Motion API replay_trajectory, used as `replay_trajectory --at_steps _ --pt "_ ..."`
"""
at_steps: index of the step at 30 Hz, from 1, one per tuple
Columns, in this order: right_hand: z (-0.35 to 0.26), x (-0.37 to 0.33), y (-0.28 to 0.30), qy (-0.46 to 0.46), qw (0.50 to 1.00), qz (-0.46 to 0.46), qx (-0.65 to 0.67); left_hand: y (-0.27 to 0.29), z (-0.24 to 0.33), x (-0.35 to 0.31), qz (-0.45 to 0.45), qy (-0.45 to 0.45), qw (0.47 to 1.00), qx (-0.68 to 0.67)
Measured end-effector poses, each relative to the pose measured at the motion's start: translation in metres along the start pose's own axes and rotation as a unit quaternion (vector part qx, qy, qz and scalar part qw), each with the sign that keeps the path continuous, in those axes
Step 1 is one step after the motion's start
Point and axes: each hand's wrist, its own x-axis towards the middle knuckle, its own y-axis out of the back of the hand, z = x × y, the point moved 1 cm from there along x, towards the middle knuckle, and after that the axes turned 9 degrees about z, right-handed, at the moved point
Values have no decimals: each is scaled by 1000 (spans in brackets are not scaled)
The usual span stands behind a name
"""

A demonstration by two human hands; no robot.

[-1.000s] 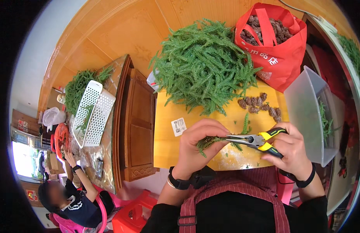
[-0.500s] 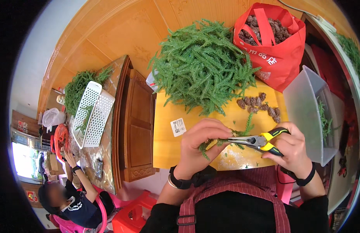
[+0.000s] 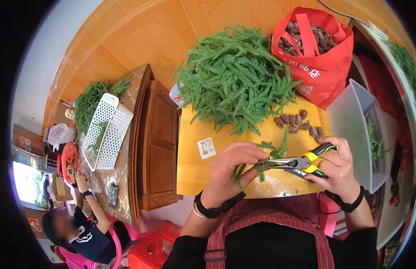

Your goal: The recorder is sorting and trimming green leafy herbs and small brown items on a work table.

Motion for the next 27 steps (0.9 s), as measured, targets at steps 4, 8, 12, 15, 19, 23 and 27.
replay_trajectory --at_steps 4,8,12,15,19,23,27 --pt "1 2 2 3 1000 3 3 0 0 0 -7 8 1000 -10" --pt "3 6 6 21 1000 -4 -2 2 -2 1 -17 14 999 -36" --pt "2 12 11 39 999 -21 -4 3 -1 4 -39 13 998 -46" --pt "3 13 14 41 999 -32 7 5 3 7 -67 -15 998 14" --pt "2 13 22 19 998 -59 19 3 7 7 -66 -34 995 70" --pt "4 12 27 -6 996 -77 44 4 7 8 -46 -50 995 70" --pt "9 9 29 -52 985 -101 128 4 6 8 -49 -81 989 110"
